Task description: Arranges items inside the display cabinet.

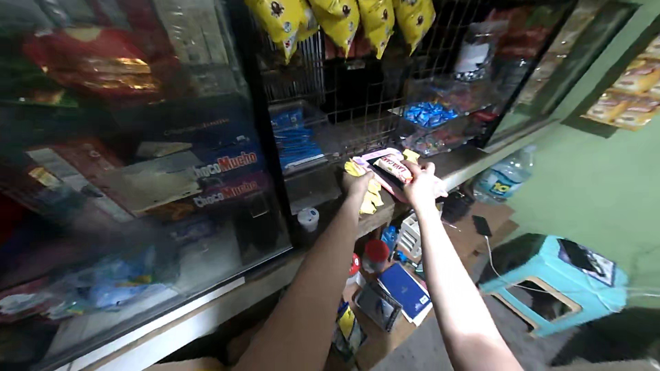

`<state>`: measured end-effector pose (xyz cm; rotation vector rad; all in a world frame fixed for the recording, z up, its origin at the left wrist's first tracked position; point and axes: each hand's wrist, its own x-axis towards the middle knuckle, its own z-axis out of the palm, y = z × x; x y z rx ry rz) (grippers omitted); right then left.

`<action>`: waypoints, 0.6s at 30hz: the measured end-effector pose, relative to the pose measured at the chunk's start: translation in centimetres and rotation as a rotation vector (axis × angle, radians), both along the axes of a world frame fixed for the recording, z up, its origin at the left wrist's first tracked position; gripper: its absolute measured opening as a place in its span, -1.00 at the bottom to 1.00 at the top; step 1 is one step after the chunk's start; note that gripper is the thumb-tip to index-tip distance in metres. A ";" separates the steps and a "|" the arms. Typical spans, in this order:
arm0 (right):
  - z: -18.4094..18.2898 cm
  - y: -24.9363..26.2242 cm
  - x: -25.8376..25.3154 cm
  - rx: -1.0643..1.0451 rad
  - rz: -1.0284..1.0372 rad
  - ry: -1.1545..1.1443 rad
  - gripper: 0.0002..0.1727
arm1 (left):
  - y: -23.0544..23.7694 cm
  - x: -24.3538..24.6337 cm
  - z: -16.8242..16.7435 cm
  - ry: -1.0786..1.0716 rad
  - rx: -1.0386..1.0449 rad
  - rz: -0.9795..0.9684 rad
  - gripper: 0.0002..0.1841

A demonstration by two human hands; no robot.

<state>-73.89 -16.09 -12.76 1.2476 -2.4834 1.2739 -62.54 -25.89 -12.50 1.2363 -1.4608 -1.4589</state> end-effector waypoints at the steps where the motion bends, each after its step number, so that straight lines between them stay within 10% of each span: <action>1: -0.4 -0.7 -0.1 -0.004 0.044 0.018 -0.37 | -0.2 0.0 0.2 -0.053 -0.031 0.028 -0.05; 6: -2.2 -3.2 -1.3 0.225 0.327 0.079 -0.20 | 0.6 0.6 1.3 -0.226 -0.031 0.107 0.35; 13: -2.9 0.9 1.1 -0.054 0.245 -0.033 -0.21 | 9.6 5.3 -0.3 -0.207 -0.502 -0.213 0.14; 18: -7.8 5.7 10.0 -0.404 0.266 0.118 -0.56 | 19.5 18.5 -10.8 0.091 -0.947 -0.490 -0.53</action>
